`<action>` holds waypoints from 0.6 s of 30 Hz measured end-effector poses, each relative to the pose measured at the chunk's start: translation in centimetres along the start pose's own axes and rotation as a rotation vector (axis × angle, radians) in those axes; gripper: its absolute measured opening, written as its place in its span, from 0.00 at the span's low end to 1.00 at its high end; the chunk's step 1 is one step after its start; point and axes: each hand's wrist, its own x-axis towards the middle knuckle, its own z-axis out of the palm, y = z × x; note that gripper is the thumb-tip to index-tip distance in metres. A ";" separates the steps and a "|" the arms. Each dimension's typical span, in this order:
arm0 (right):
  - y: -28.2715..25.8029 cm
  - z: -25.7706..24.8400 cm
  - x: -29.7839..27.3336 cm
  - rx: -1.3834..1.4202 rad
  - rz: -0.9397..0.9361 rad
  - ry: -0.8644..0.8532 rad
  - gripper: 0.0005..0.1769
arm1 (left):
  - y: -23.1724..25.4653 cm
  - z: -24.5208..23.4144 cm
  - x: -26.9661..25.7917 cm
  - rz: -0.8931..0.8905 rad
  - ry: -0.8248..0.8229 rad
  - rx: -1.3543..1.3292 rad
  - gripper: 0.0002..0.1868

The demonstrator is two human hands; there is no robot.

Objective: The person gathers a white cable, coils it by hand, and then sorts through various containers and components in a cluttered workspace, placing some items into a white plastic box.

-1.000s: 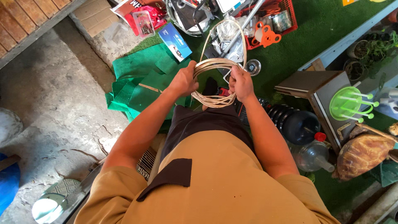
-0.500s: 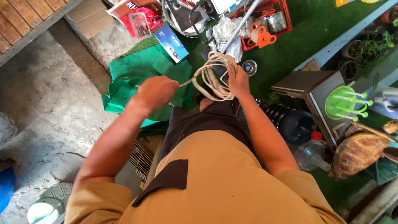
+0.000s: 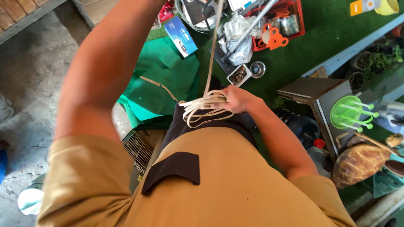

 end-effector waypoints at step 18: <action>5.3 -2.4 -0.5 1.182 -0.384 0.747 0.21 | 5.2 31.1 -6.8 -0.537 -0.210 -0.654 0.15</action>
